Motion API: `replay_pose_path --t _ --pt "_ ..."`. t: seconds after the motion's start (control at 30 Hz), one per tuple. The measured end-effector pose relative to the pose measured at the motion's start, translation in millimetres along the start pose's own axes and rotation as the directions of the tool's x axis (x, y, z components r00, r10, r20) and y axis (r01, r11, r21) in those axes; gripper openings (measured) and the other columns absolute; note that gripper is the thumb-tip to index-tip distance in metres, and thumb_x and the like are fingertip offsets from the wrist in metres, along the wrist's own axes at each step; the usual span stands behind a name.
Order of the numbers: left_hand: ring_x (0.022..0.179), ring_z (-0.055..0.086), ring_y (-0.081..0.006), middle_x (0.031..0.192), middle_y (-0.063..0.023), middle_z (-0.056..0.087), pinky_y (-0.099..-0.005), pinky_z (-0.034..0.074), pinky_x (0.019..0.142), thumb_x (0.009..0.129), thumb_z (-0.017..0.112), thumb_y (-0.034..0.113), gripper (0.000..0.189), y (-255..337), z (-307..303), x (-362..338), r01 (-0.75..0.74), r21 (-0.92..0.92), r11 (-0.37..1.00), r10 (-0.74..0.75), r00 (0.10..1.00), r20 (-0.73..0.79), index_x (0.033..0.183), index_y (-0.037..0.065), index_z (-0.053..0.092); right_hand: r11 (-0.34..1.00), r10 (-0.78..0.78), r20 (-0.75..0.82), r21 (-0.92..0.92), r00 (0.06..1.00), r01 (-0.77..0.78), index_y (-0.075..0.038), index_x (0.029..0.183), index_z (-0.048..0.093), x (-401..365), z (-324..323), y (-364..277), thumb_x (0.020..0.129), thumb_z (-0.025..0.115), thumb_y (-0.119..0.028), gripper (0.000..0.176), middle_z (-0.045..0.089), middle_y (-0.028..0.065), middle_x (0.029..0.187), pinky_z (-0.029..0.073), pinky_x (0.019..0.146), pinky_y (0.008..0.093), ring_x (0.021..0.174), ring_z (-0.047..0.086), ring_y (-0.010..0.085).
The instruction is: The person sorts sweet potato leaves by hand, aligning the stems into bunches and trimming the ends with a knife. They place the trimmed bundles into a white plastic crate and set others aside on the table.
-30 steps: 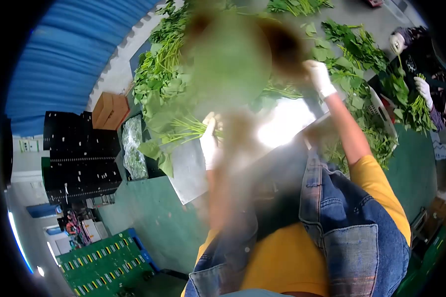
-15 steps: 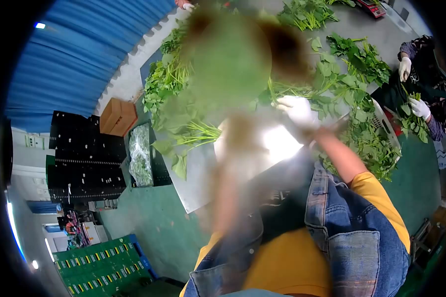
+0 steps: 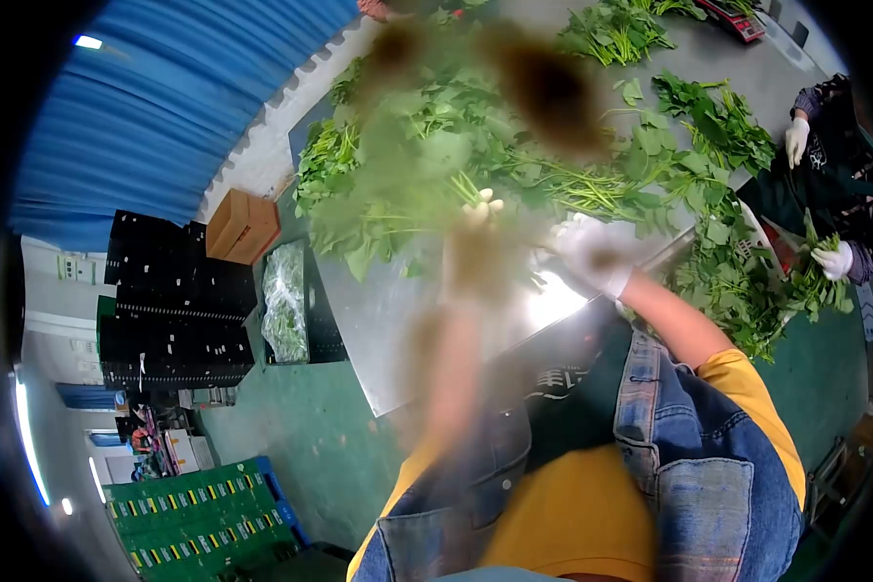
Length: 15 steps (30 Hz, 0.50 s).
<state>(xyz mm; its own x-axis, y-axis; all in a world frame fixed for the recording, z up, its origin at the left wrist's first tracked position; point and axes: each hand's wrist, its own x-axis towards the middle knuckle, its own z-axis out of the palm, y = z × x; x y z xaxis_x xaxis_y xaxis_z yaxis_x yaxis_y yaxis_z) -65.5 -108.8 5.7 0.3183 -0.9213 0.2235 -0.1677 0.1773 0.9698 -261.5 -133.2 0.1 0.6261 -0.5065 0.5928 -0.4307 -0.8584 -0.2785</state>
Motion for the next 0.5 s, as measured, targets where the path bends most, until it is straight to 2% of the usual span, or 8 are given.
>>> replay_pose_path --t 0.07,0.13,0.2,0.23,0.33,0.37,0.43,0.5 --pt "0.056 0.052 -0.0079 0.085 -0.0112 0.065 -0.0175 0.041 0.05 0.082 0.062 0.001 0.019 -1.2 1.0 0.1 -0.565 0.636 0.526 0.589 0.781 0.207 0.101 -0.001 0.061 0.988 0.082 0.093 0.127 0.992 -0.093 -0.016 0.1 0.067 1.5 -4.5 0.8 0.068 0.07 -0.016 0.032 0.061 0.003 0.077 0.043 0.064 0.0307 0.074 0.057 0.0226" --pt "0.056 0.052 -0.008 0.083 -0.0104 0.065 -0.0177 0.041 0.049 0.082 0.063 0.0 0.018 -2.1 0.5 -3.0 -0.407 0.504 0.762 0.417 0.904 0.1 0.099 -0.001 0.061 0.902 0.226 0.287 0.299 0.931 -0.311 -0.012 0.117 0.059 4.6 -0.6 9.5 0.067 0.071 -0.011 0.051 0.063 0.0056 0.086 0.046 0.071 0.0313 0.081 0.059 0.0197" --pt "0.056 0.052 -0.0084 0.083 -0.0093 0.065 -0.0184 0.041 0.049 0.08 0.064 -0.001 0.018 -3.9 1.3 -4.9 -0.573 0.664 0.48 0.556 0.784 0.275 0.098 -0.001 0.061 0.454 0.384 0.375 0.719 0.844 -0.526 -0.006 0.131 0.046 9.7 7.5 6.4 0.07 0.069 -0.007 0.065 0.063 0.0068 0.095 0.048 0.074 0.0303 0.088 0.058 0.0152" --pt "0.057 0.052 -0.0082 0.081 -0.006 0.064 -0.0187 0.041 0.05 0.079 0.065 -0.002 0.02 -4.3 7.7 -6.6 -0.642 0.753 0.146 0.608 0.659 0.444 0.099 -0.001 0.062 0.496 0.287 0.58 0.591 0.762 -0.637 -0.001 0.137 0.035 29.8 -9.4 5.5 0.073 0.067 -0.006 0.071 0.061 0.0066 0.101 0.048 0.074 0.0277 0.085 0.057 0.0114" --pt "0.057 0.051 -0.0076 0.079 -0.0025 0.062 -0.019 0.04 0.05 0.078 0.066 -0.002 0.021 13.1 20.1 -10.9 -0.618 0.635 0.464 0.675 0.711 0.198 0.099 -0.001 0.063 0.104 0.334 0.582 0.759 0.741 -0.643 0.003 0.104 0.061 43.7 -6.5 -10.9 0.081 0.059 -0.01 0.027 0.064 0.0075 0.087 0.047 0.065 0.0267 0.074 0.057 0.0119" --pt "0.057 0.05 -0.0065 0.077 -0.0008 0.059 -0.0188 0.039 0.05 0.078 0.067 -0.001 0.021 4.5 20.8 -13.6 -0.414 0.482 0.772 0.413 0.904 0.114 0.099 -0.002 0.064 0.001 0.438 0.59 0.754 0.678 -0.657 0.003 0.095 0.065 40.0 -14.7 -14.8 0.084 0.057 -0.007 0.017 0.064 0.0059 0.085 0.046 0.065 0.0256 0.073 0.057 0.0111" --pt "0.056 0.049 -0.0062 0.076 -0.0005 0.058 -0.019 0.038 0.05 0.078 0.067 -0.001 0.02 6.4 24.8 -13.8 -0.182 0.189 0.965 0.185 0.983 0.002 0.098 -0.002 0.064 -0.022 0.553 0.529 0.782 0.644 -0.623 0.004 0.095 0.065 38.5 -23.7 -23.0 0.084 0.057 -0.008 0.018 0.064 0.0063 0.086 0.046 0.066 0.0257 0.074 0.057 0.0119" --pt "0.055 0.047 -0.0054 0.075 0.0002 0.057 -0.0191 0.037 0.048 0.078 0.069 0.002 0.02 16.6 27.7 -14.5 0.229 -0.433 0.872 -0.258 0.966 -0.007 0.097 -0.001 0.065 -0.04 0.667 0.402 0.86 0.627 -0.509 0.005 0.094 0.065 29.9 -20.3 -18.6 0.085 0.057 -0.009 0.018 0.064 0.0072 0.089 0.046 0.07 0.0259 0.08 0.058 0.0136"
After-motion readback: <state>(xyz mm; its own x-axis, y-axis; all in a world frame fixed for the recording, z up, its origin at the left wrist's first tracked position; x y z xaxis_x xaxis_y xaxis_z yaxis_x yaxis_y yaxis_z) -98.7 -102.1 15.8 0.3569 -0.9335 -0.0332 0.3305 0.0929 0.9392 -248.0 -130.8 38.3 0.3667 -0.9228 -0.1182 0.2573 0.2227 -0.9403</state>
